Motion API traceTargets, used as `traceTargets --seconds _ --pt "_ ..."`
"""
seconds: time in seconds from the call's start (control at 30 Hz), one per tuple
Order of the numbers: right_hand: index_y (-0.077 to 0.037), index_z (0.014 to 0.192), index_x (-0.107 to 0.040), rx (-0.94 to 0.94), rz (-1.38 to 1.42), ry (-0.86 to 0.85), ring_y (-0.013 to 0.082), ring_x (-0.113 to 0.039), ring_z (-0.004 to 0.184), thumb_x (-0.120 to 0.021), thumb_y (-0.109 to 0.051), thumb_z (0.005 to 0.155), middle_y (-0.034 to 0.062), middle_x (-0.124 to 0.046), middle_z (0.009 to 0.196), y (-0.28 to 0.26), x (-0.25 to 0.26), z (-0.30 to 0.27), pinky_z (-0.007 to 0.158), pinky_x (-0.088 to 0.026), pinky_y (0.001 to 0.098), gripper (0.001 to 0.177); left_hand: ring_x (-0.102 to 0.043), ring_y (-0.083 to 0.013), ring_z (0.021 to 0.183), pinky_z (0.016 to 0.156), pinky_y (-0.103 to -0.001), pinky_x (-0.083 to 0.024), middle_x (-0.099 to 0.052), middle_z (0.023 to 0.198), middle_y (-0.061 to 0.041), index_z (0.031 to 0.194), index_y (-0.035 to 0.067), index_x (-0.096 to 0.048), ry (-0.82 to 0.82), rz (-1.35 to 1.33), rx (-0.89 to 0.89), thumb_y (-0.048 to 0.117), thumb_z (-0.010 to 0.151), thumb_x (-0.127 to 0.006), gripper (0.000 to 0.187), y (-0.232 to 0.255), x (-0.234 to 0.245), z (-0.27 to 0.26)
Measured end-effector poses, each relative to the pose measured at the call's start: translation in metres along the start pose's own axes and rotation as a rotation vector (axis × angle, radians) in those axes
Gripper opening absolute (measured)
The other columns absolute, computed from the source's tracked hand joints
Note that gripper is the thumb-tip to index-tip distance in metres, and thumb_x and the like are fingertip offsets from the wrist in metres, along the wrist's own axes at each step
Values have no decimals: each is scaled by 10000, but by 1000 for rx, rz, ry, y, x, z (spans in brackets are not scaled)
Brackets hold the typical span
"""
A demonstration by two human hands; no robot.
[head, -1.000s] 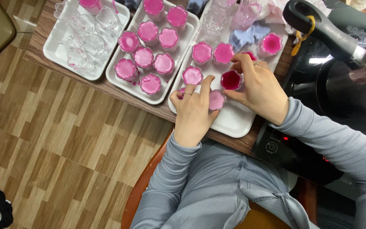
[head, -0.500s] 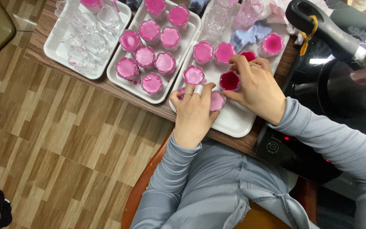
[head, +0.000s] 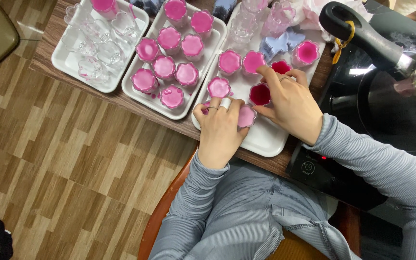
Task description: Pouring melted red wax into flower-shaped molds using a spoon and then pouring into a cup.
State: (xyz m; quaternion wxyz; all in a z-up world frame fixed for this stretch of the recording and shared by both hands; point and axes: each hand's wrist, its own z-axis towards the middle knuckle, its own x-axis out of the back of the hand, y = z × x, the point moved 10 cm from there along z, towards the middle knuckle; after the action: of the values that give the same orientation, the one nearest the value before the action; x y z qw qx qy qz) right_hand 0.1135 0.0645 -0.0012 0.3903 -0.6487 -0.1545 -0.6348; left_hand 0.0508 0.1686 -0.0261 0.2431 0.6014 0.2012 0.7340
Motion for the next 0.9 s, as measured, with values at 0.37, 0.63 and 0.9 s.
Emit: traceTargets --seconds 0.37,0.63,0.9 --pt "-56 1388 -503 55 -19 66 291 -649 1016 -784 -261 874 101 -681 989 -18 31 -9 1042 -389 477 621 -585 -325 1162 1007 -484 -372 -702 1100 -116 1238 77 -621 130 -87 -82 233 782 -833 526 9 22 -5" --pt "-59 1314 -582 86 32 76 266 -647 1017 -765 -227 877 108 -680 1072 -29 52 -37 1026 -365 469 503 -636 -403 1045 903 -497 -478 -690 1004 -153 1394 127 -535 46 -171 -17 239 772 -848 705 27 32 -3" --pt "-107 1315 -604 -7 160 36 265 -640 1065 -762 -235 837 78 -695 1196 -15 67 -77 1075 -352 486 520 -700 -338 837 755 -467 -544 -709 1156 -81 1432 111 -442 -5 -402 -120 227 823 -826 729 65 27 -5"
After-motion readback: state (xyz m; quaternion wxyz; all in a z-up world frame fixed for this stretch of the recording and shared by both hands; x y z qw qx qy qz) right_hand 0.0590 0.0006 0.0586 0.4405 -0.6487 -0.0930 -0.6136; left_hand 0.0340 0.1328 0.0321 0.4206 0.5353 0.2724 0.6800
